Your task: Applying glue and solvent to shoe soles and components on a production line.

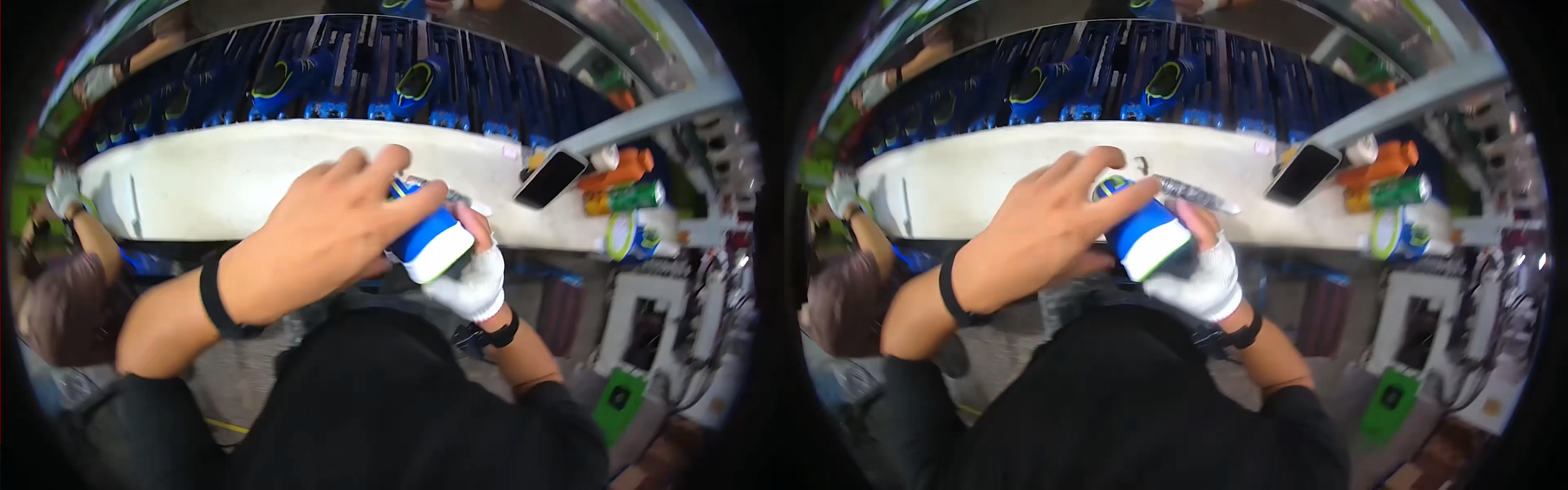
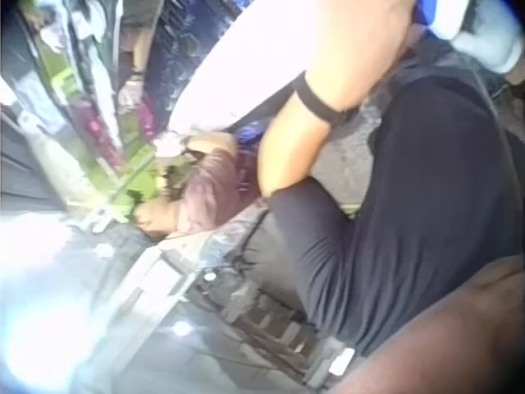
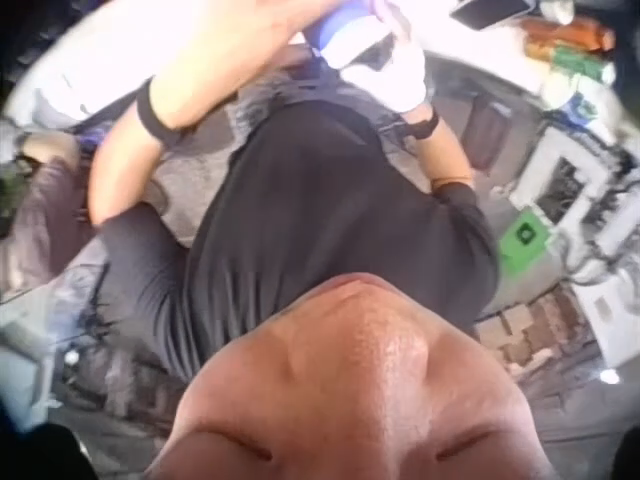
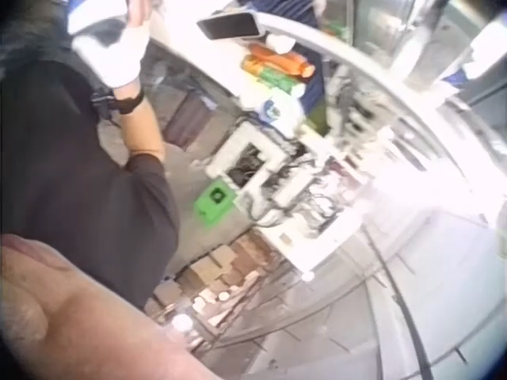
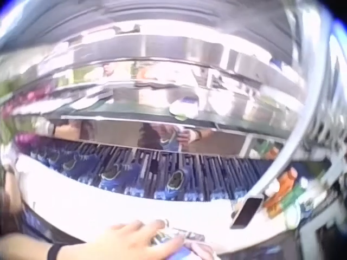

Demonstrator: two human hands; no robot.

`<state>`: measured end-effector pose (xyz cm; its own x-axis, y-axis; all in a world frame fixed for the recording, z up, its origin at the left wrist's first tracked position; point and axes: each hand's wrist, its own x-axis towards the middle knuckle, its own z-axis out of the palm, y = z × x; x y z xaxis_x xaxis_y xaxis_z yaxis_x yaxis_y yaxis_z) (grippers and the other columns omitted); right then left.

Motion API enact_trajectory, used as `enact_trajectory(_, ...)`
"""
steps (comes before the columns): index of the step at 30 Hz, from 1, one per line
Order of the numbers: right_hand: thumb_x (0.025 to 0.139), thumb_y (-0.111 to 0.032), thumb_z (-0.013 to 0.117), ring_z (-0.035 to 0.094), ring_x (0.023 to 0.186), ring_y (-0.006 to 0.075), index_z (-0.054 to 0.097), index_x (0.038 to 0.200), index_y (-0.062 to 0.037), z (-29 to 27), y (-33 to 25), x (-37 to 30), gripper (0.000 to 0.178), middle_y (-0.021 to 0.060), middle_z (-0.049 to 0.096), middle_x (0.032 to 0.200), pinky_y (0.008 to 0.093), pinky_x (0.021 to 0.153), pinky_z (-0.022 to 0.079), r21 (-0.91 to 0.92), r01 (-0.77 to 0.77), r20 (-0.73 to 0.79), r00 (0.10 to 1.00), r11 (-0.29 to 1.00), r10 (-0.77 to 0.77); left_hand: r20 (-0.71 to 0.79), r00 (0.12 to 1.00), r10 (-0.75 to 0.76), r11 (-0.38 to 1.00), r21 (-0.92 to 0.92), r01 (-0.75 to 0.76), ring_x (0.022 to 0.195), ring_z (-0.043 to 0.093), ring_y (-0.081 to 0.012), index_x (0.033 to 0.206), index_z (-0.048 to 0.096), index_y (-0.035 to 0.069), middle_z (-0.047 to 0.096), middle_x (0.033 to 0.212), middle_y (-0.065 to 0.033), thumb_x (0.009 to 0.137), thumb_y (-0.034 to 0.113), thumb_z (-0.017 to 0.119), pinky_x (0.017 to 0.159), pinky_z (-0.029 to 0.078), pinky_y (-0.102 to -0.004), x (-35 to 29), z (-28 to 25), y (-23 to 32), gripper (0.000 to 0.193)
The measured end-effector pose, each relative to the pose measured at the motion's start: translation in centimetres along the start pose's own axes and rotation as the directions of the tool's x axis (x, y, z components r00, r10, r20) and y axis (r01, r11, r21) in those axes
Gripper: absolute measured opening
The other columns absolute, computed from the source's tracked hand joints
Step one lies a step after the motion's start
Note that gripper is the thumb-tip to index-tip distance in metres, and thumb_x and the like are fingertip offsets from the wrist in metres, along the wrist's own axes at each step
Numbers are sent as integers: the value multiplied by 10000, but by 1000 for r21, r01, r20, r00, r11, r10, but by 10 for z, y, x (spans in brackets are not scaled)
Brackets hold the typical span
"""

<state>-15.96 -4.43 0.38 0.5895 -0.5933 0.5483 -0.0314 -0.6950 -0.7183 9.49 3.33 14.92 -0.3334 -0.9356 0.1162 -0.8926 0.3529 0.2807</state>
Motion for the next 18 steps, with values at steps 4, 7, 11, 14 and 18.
enact_trajectory(4, 710, -32, 913, 719, 1005, 338, 685, 1236, -73, 19, 22, -11, 575, 117, 735, 1091, 429, 870, 587, 72, -26, -58, 998, 997, 30, 46, 987, -153, 917, -365, 159, 1358, 600, -500, 1530, 551, 65, 472, 1577, -231, 661, 465, 1005, 1082, 564, -529, -26, 6, 16, 1059)
enact_trajectory(7, 733, -49, 938, 679, 906, 290, 620, 1024, -140, 42, 11, 6, 441, 65, 701, 996, 411, 821, 533, 115, 131, -76, 990, 985, -123, 36, 962, -272, 905, -332, 268, 1373, 595, -485, 1483, 595, 65, 473, 1572, -228, 666, 436, 1004, 1075, 565, -529, -38, 22, 13, 986)
enact_trajectory(11, 733, -59, 928, 634, 855, 277, 588, 928, -145, 61, 17, 15, 401, 39, 670, 917, 414, 761, 492, 304, 147, -15, 989, 941, -150, -44, 949, -313, 898, -340, 280, 1325, 637, -439, 1391, 647, 70, 489, 1549, -217, 659, 339, 1007, 1041, 592, -498, -53, 38, -14, 859)
enact_trajectory(14, 763, -90, 938, 638, 858, 277, 603, 926, -143, 71, 27, 14, 377, 35, 669, 905, 403, 769, 498, 465, 79, 17, 995, 882, -98, -142, 958, -250, 939, -278, 204, 1251, 690, -417, 1352, 657, 68, 533, 1506, -201, 638, 258, 1019, 997, 626, -481, -64, 45, -26, 823)
enact_trajectory(18, 757, -265, 997, 645, 1138, 256, 599, 1427, -94, 57, 21, 38, 797, 127, 650, 1286, 373, 966, 546, 465, -166, 112, 985, 869, 128, -118, 942, -313, 911, -318, 262, 1307, 645, -412, 1366, 653, 7, 613, 1422, -232, 734, 444, 978, 1079, 552, -485, -66, 46, -21, 835)
